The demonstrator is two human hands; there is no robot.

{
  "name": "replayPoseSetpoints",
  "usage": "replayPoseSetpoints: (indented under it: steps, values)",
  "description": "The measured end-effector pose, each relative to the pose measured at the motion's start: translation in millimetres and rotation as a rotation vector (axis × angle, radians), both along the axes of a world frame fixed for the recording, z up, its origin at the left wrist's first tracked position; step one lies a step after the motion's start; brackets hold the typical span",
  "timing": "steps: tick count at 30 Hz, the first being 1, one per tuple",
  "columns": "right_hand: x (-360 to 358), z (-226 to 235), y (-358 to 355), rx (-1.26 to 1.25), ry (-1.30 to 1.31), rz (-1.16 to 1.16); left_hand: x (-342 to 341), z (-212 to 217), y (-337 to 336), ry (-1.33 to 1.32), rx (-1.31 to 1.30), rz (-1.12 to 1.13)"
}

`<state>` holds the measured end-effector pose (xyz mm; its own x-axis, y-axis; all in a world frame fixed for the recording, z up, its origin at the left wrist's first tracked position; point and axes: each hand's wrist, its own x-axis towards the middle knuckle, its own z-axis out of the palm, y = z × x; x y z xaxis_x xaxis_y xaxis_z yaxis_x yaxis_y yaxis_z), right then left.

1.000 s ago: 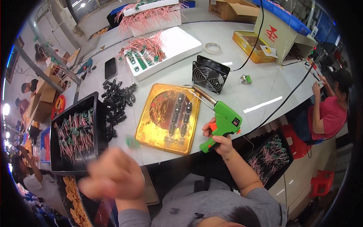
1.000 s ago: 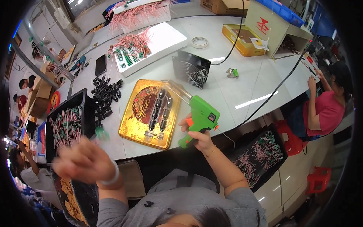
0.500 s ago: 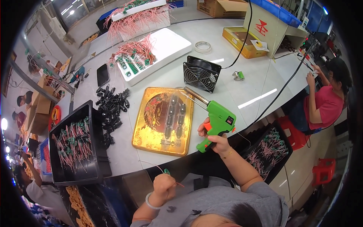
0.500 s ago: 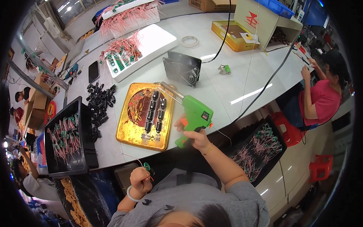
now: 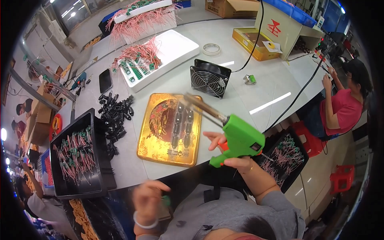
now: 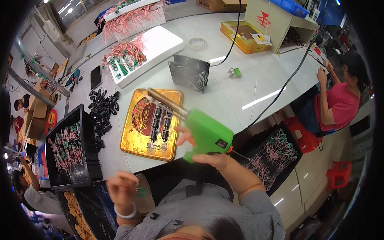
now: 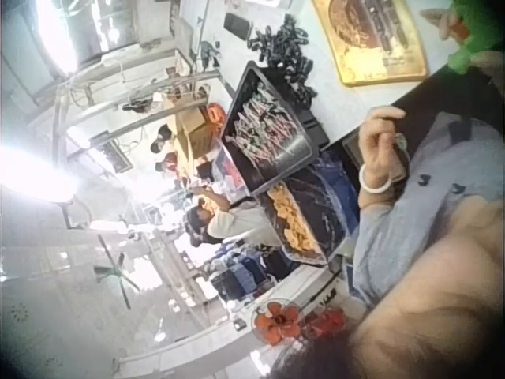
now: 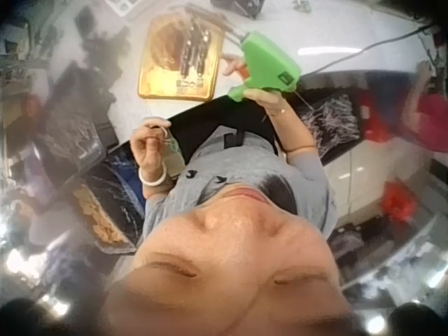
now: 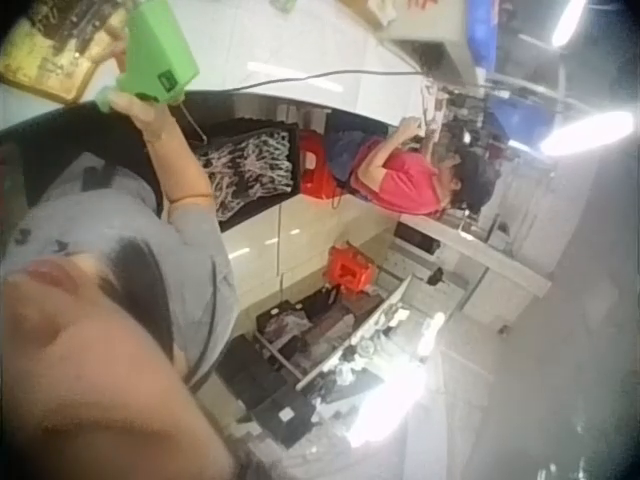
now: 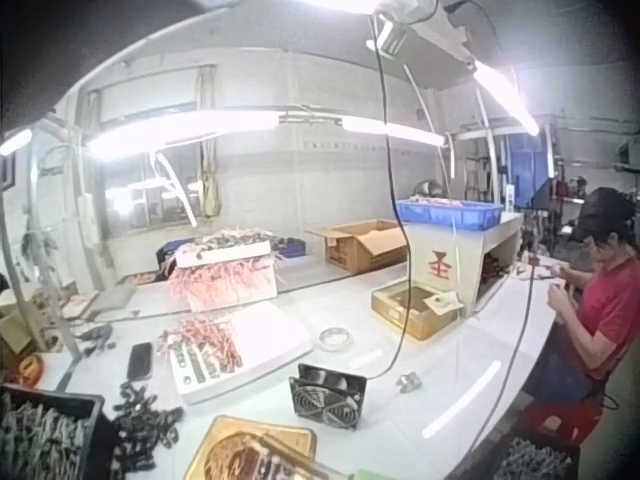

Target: The person solders wires to small printed circuit board components using a specialized soldering gun.

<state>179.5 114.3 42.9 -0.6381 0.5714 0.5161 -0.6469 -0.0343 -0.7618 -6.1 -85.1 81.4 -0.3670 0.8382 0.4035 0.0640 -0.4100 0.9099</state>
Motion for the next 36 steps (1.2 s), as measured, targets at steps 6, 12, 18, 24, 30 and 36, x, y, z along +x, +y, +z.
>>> replayPoseSetpoints:
  steps: [6, 12, 18, 24, 30, 36]
  values:
    - [-18.5, 37.4, 26.5, -0.044, 0.030, -0.069, -51.4, 29.8, 15.1, -0.240, 0.016, 0.225]
    - [21.7, 2.5, 4.5, -0.169, 0.010, 0.045, -60.2, 25.6, -26.2, 0.056, 0.064, -0.723]
    - [24.6, -34.0, 10.8, -0.150, -0.179, -0.036, -41.6, -38.2, -4.1, -0.036, -0.551, -0.724]
    - [9.5, -37.5, 22.0, -0.284, -0.154, 0.050, -55.1, -82.9, 11.1, -0.330, -0.558, -0.500]
    - [9.7, -42.9, 26.1, -0.296, -0.170, 0.069, -58.6, -82.5, 12.1, -0.662, -0.548, -0.525]
    - [10.3, -46.4, 26.1, -0.267, -0.192, 0.080, -64.4, -90.0, 11.7, -0.834, -0.373, -0.603]
